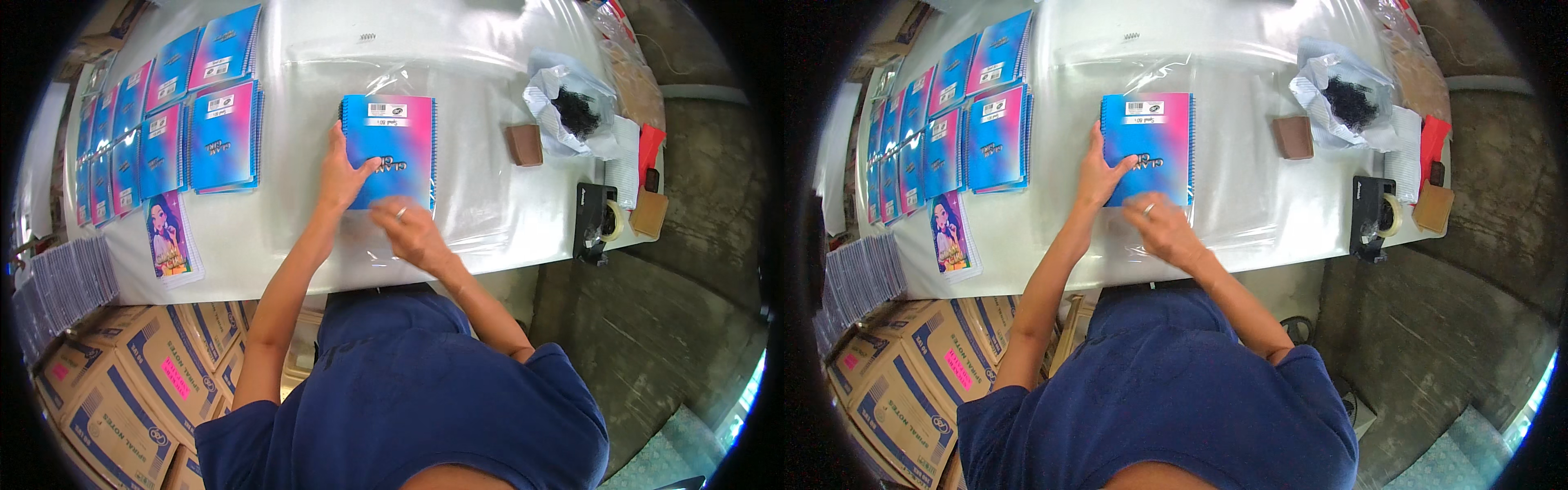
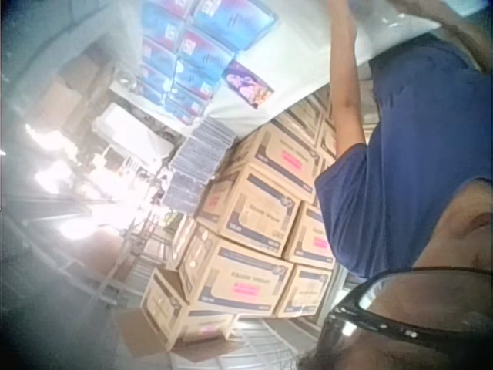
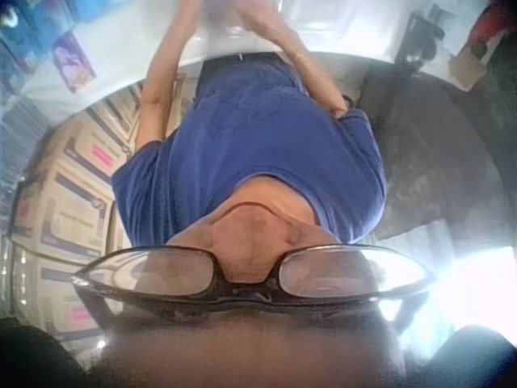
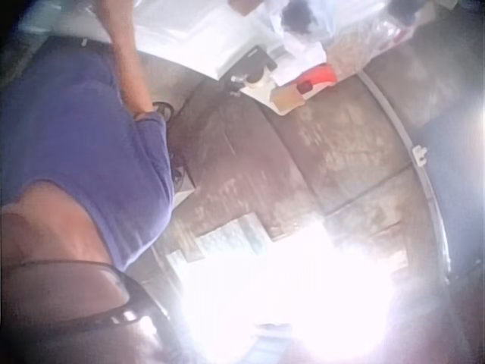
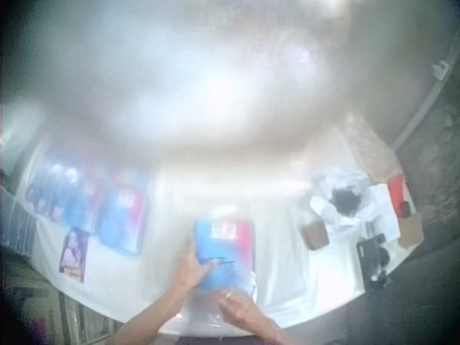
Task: The person stacks spiral notebooks and places them into plastic bags, sealing the bags with adhesive tape.
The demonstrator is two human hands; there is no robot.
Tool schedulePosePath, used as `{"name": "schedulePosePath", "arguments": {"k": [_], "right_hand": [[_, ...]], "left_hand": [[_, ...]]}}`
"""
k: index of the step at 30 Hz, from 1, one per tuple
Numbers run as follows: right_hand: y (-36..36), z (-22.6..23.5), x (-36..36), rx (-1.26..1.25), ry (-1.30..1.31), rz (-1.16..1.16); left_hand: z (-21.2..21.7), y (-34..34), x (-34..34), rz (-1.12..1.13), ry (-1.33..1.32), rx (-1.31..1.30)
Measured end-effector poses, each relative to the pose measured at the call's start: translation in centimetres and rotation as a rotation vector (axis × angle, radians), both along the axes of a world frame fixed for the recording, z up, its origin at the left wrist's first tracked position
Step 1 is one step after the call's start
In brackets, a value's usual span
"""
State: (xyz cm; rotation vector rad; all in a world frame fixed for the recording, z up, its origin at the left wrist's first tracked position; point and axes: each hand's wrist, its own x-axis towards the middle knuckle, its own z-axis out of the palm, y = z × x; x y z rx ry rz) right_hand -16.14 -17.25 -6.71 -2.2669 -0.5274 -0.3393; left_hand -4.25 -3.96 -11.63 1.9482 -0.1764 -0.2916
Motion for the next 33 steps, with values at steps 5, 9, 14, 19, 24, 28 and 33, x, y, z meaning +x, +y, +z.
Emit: {"name": "schedulePosePath", "arguments": {"k": [5,9,14,19,24,28,33], "right_hand": [[-2.0,-0.5,4.6,-0.089,-0.002,-0.113],[-2.2,-0.1,4.8,-0.135,0.126,-0.089],[-2.0,-1.3,4.2,-0.169,0.117,-0.133],[-1.8,-1.1,4.9,0.116,0.389,-0.156],[-1.7,-0.4,6.7,0.428,0.682,-0.164],[-1.4,-1.7,6.8,0.281,0.705,-0.273],[1.0,-0.2,6.8,0.242,0.597,-0.315]], "left_hand": [[-1.8,0.5,-0.2,0.003,-0.159,0.100],[-6.5,8.9,-2.7,0.251,-0.268,0.506],[-2.8,13.7,-9.0,0.190,-0.256,0.671],[3.8,10.9,-8.6,0.097,-0.210,-0.008],[5.9,4.2,-10.7,-0.636,-0.421,0.344],[5.7,4.2,-9.5,-0.862,-0.458,0.376],[4.1,4.9,-7.7,-1.018,-0.458,0.216]]}}
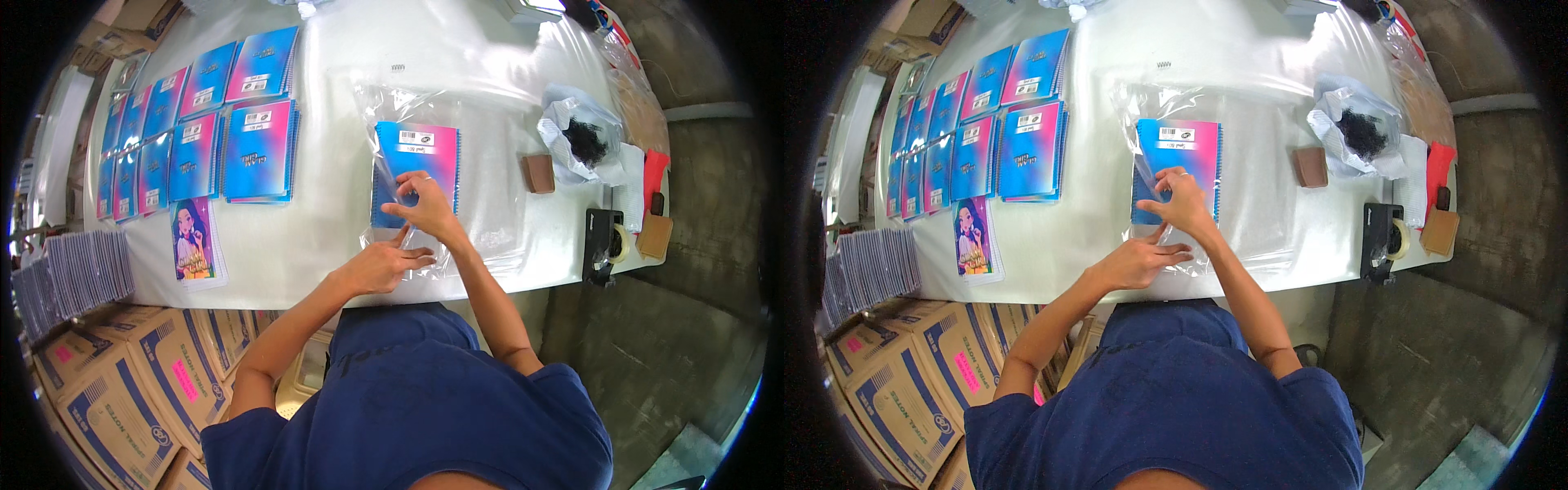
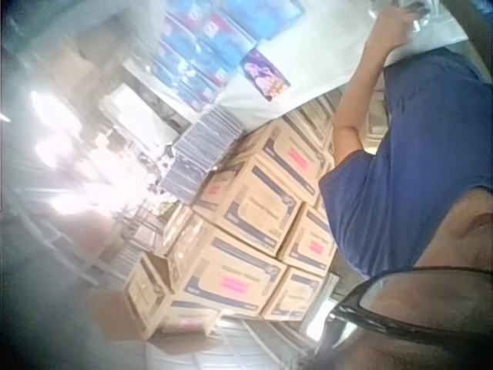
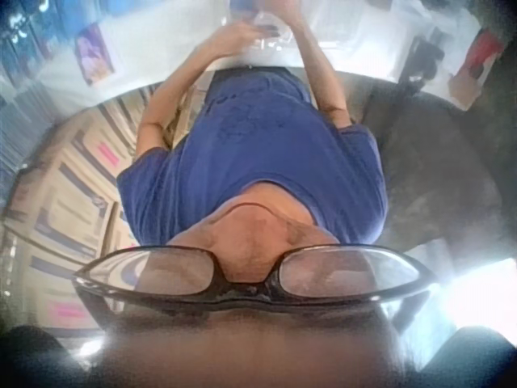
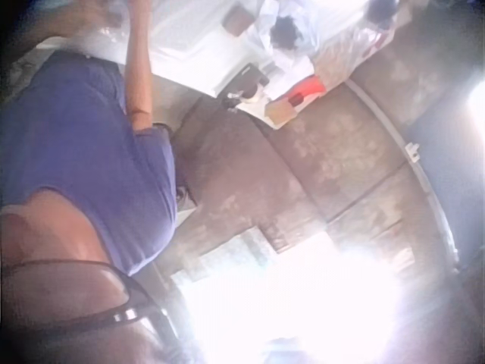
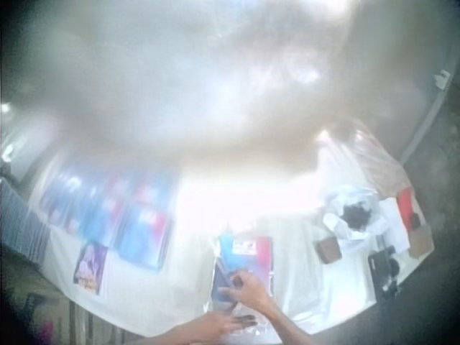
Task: The person stacks spiral notebooks and places them into plastic bags, sealing the bags with adhesive tape.
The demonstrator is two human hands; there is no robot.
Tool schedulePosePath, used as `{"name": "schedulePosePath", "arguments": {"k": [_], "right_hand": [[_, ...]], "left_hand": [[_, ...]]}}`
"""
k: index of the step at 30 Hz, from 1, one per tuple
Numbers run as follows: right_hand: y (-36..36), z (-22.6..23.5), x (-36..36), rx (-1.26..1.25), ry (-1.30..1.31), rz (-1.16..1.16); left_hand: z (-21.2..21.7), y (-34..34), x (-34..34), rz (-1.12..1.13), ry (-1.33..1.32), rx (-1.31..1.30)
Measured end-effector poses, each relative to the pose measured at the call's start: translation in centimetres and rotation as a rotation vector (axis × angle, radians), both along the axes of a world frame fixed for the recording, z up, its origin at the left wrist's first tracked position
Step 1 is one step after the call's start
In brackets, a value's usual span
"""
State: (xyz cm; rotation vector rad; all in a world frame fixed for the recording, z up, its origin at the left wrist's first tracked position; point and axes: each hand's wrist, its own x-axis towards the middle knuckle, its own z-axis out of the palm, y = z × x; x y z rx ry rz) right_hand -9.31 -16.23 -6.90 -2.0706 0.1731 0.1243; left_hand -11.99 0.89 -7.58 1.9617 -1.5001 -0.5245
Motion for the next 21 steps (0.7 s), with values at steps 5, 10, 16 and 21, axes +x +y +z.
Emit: {"name": "schedulePosePath", "arguments": {"k": [5,10,16,21], "right_hand": [[-1.1,-1.0,-0.4,0.070,0.039,-0.070],[-1.8,-0.3,0.5,0.270,0.108,-0.055],[-2.8,-1.1,-0.6,0.336,0.171,-0.166],[-1.9,-1.1,-0.2,0.266,0.118,-0.158]], "left_hand": [[3.8,0.6,11.6,0.549,-0.261,-0.268],[3.0,-4.1,23.9,0.030,-0.858,0.321],[3.5,-7.9,18.6,0.769,-0.354,-0.289],[-1.3,-4.6,9.1,0.979,0.143,0.104]]}}
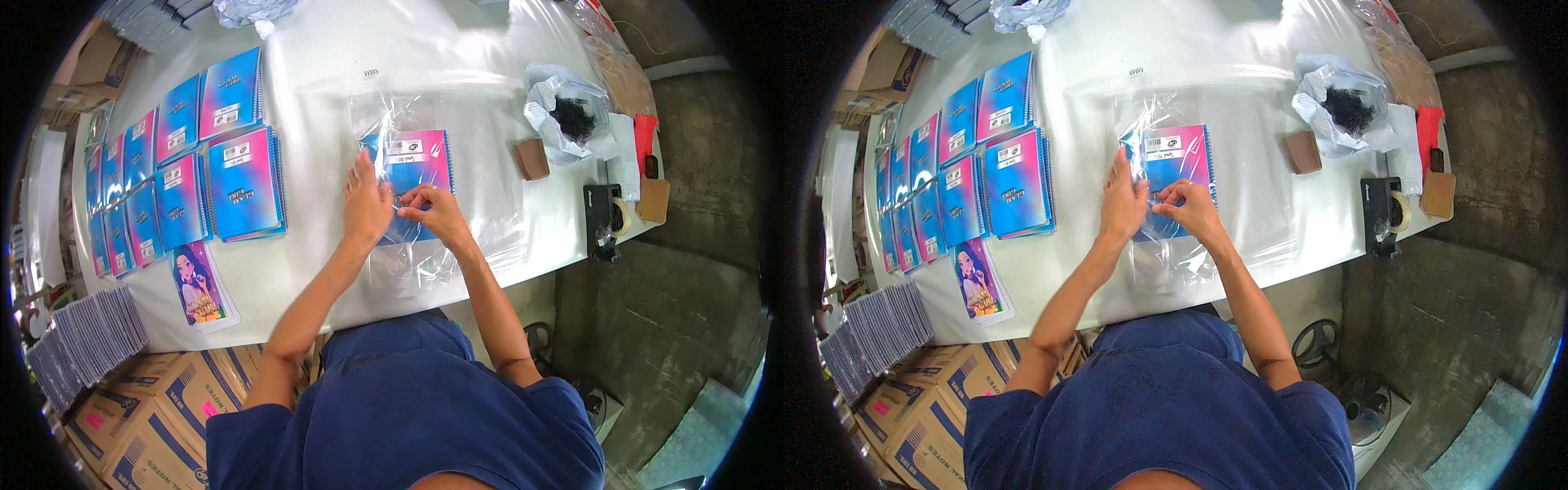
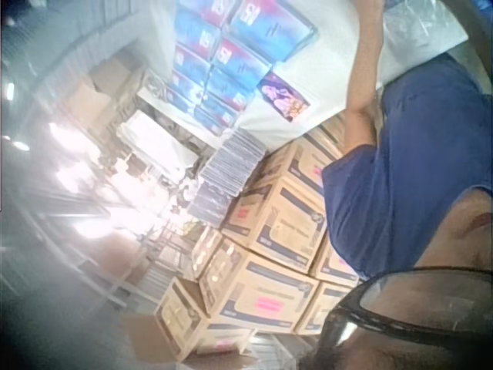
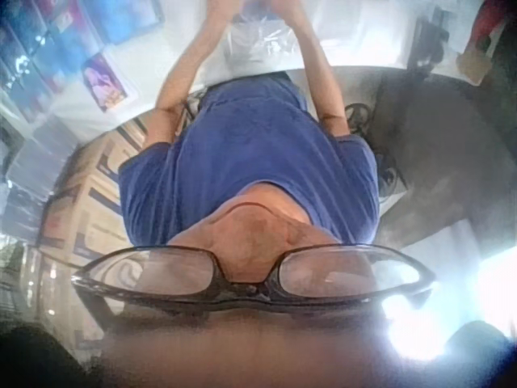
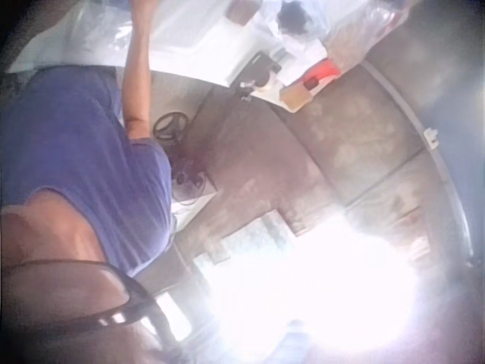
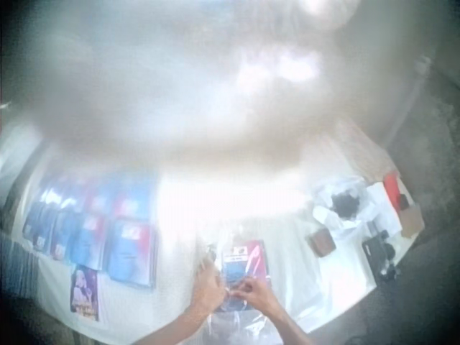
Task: The person stacks spiral notebooks and places them into plastic bags, sealing the bags with adhesive tape.
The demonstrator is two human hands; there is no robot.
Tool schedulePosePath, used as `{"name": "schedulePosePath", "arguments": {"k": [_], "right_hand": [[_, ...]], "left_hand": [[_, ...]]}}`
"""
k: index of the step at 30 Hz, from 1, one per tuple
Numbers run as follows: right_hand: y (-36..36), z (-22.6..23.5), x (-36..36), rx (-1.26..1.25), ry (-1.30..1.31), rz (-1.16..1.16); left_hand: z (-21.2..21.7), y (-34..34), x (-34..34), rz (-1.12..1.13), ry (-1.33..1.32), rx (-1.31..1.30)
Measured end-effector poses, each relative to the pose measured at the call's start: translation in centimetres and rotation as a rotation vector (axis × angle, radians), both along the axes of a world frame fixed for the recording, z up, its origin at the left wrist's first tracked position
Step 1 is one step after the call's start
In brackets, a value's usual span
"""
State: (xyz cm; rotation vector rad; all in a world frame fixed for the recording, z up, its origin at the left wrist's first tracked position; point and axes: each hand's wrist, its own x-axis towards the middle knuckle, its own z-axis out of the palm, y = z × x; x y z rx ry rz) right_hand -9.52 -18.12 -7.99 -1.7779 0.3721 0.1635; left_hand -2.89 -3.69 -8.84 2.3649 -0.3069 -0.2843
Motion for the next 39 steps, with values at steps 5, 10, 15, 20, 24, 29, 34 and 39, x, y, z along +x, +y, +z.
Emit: {"name": "schedulePosePath", "arguments": {"k": [5,10,15,20,24,29,34,39], "right_hand": [[-0.3,1.3,-0.1,0.099,0.010,-0.019],[-0.1,1.8,0.0,0.168,0.008,-0.009],[0.1,1.6,-0.1,0.180,0.016,-0.007],[-0.5,2.0,-0.8,-0.096,-0.135,-0.028],[-2.5,0.9,-1.4,-0.701,-0.378,0.120],[-2.1,1.0,-0.3,-0.955,-0.291,0.397],[-1.9,1.6,0.4,-0.983,-0.230,0.455],[-2.0,1.3,0.4,-0.962,-0.243,0.459]], "left_hand": [[1.1,7.4,2.6,0.410,0.087,-0.144],[6.8,6.5,4.8,-0.331,-0.478,-0.124],[6.0,-1.3,10.5,-1.182,-0.789,0.450],[2.1,-1.2,12.8,-1.283,-0.881,0.239],[2.2,-0.8,12.6,-1.222,-0.937,0.173],[1.9,-0.8,12.0,-1.184,-0.908,0.197],[1.3,-1.6,11.7,-1.193,-0.885,0.232],[-0.6,-2.2,11.8,-1.107,-0.863,0.086]]}}
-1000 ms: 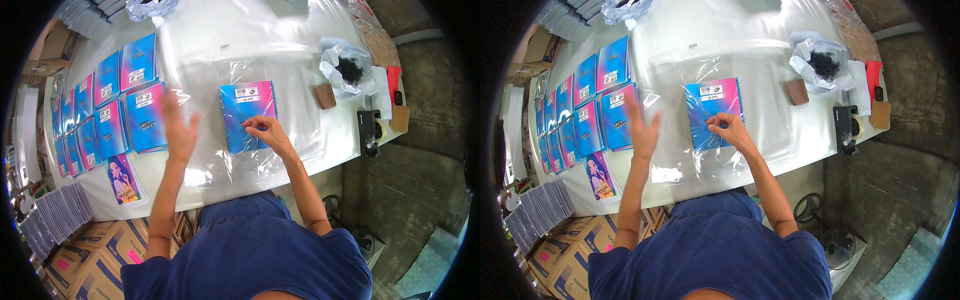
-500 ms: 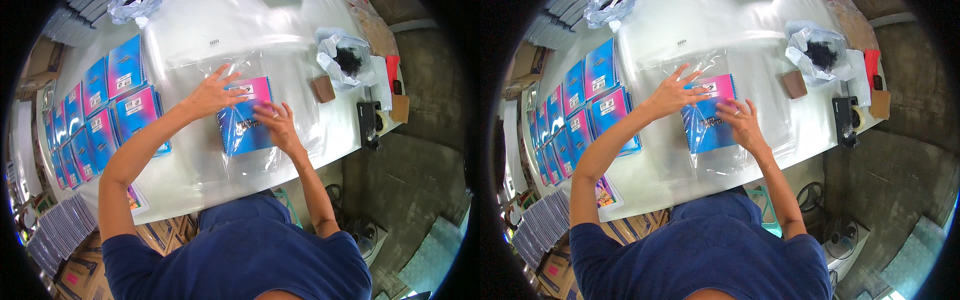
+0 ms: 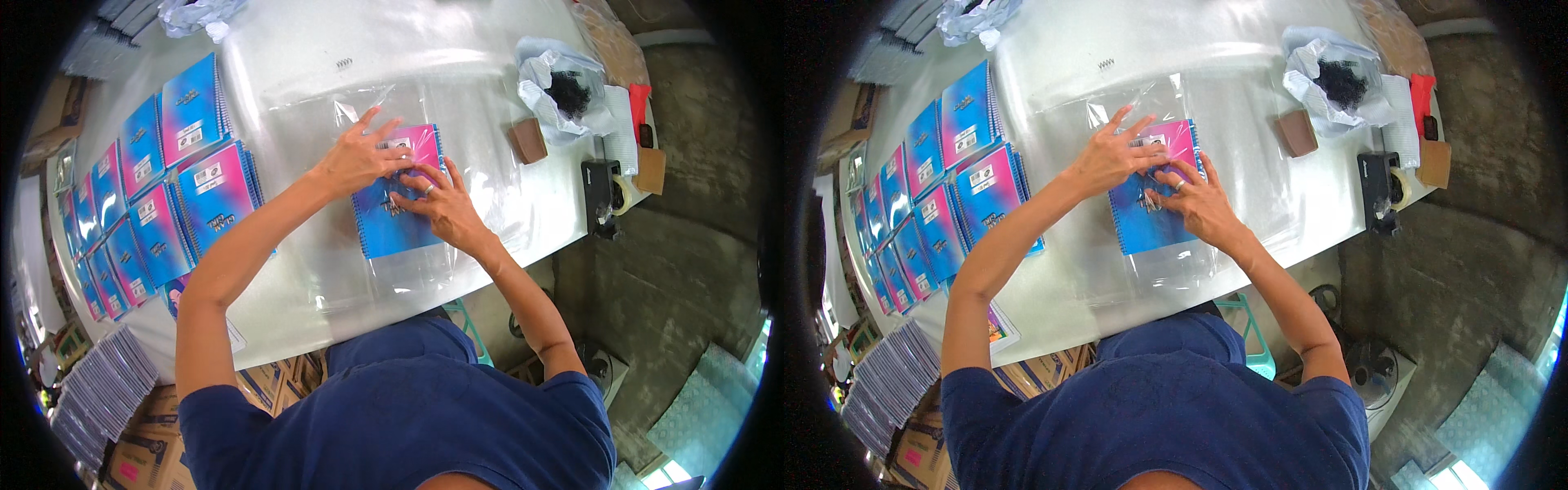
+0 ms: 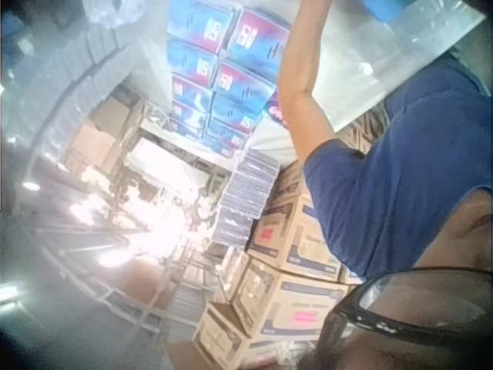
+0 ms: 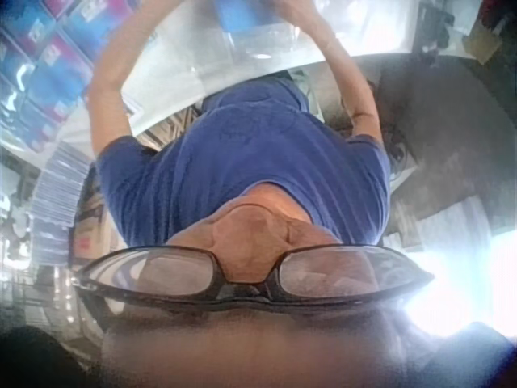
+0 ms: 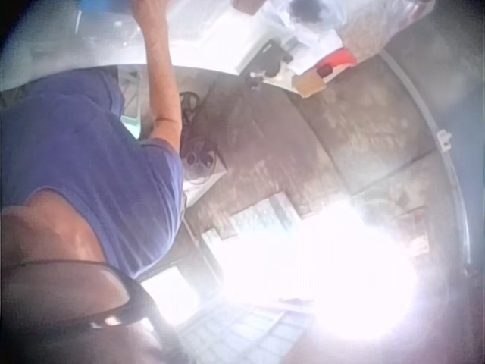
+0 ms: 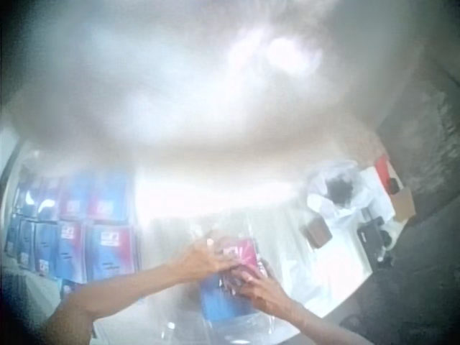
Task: The person stacks spiral notebooks and places them into plastic bags, sealing the bags with adhesive tape.
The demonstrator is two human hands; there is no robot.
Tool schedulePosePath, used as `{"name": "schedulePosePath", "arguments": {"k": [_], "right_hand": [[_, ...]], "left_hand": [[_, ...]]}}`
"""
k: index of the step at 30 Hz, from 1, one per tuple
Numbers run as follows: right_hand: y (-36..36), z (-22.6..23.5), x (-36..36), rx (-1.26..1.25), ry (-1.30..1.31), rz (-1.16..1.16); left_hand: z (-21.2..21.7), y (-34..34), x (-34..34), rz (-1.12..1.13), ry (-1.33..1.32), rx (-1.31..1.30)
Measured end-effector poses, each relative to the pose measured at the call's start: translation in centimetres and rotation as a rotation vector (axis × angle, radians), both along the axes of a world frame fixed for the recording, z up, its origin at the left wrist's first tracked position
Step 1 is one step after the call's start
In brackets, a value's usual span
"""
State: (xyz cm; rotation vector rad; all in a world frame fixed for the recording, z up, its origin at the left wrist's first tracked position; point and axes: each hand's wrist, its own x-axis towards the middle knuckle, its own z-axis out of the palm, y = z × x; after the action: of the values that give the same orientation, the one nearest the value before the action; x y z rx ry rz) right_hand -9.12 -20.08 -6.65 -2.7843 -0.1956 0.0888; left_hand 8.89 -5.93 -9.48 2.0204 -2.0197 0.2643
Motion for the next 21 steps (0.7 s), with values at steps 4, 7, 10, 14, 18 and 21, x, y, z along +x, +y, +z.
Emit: {"name": "schedulePosePath", "arguments": {"k": [4,7,10,14,18,21], "right_hand": [[-0.1,-0.1,-0.4,0.014,-0.014,0.003],[-0.4,-0.1,-0.9,0.004,-0.015,0.004],[0.5,-0.3,-1.7,-0.009,-0.069,0.013],[0.4,-0.2,-7.9,0.069,0.038,0.205],[-14.9,2.8,-19.3,0.819,0.161,-0.438],[-32.0,4.7,-29.0,0.222,-0.419,-1.243]], "left_hand": [[0.8,-0.9,0.2,0.140,0.190,0.008],[1.3,-2.0,-0.4,0.243,0.298,0.113],[1.7,-3.4,-1.0,0.352,0.296,0.221],[2.5,-5.8,-1.7,0.412,0.194,0.382],[2.2,-5.7,-1.6,0.504,0.079,0.407],[2.1,-6.9,-2.3,0.539,0.066,0.455]]}}
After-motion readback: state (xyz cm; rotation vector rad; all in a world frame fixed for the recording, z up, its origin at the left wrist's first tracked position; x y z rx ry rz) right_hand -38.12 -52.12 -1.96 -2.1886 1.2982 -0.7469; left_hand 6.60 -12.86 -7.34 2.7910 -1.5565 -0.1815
